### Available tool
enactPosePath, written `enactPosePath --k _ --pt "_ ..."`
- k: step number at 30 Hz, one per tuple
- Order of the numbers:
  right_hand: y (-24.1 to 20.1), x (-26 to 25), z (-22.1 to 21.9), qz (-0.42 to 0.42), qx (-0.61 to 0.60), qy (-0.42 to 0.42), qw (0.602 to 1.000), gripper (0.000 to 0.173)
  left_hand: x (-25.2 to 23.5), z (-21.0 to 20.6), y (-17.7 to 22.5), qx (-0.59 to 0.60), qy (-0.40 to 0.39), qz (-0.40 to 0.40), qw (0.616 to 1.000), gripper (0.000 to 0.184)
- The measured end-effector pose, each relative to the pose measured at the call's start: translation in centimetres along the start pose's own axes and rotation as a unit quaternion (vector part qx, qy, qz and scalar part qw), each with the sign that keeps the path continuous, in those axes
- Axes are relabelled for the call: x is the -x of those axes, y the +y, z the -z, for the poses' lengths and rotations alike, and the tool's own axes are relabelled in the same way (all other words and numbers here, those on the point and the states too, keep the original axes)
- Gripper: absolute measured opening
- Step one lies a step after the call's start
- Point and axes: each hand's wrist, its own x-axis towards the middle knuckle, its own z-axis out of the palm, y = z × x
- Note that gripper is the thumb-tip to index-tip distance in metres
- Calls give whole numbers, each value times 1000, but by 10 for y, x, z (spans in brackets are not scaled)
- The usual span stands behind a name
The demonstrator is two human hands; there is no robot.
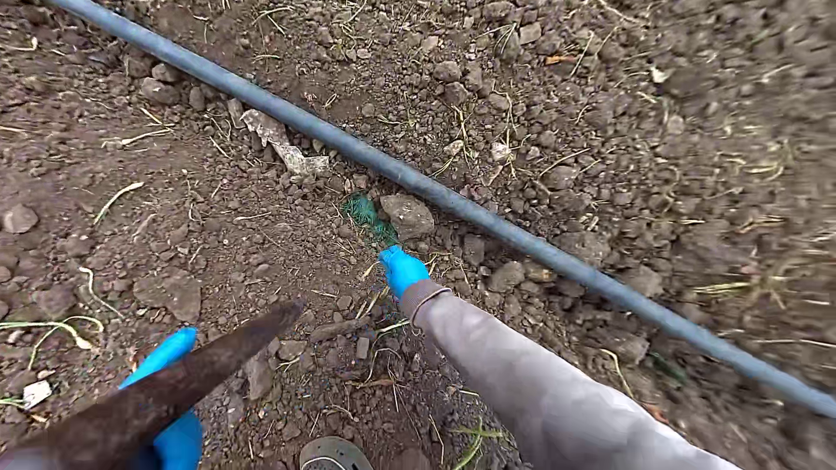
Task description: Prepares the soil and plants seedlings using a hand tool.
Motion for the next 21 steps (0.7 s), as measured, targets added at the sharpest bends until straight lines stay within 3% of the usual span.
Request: enactPosePath --k 3,5,8,12,15,17,19,21 --pt "-22 -21 22 29 1 37 999 33 -86 -36 -58 -82 97 24 992 64" --pt "-44 -36 31 52 -3 46 998 32 -119 -45 -114 -142 152 122 971 57" --pt "-79 -50 18 81 -16 19 996 32 -126 -32 -170 -156 156 256 941 58" --pt "-110 -51 -38 138 21 -111 984 28 -108 -27 -124 -102 217 230 943 62" --pt "-113 -37 -56 131 16 -92 987 47 -63 -26 -92 -77 241 161 954 63" --pt "-111 -28 -56 131 -22 -60 989 55 -35 -15 -102 -64 249 140 956 75" --pt "-114 -15 -45 126 -24 -82 988 70 -21 5 -113 -19 232 157 960 87" --pt "-115 -2 -41 102 -9 -106 989 60 -26 15 -97 -24 211 167 963 76"
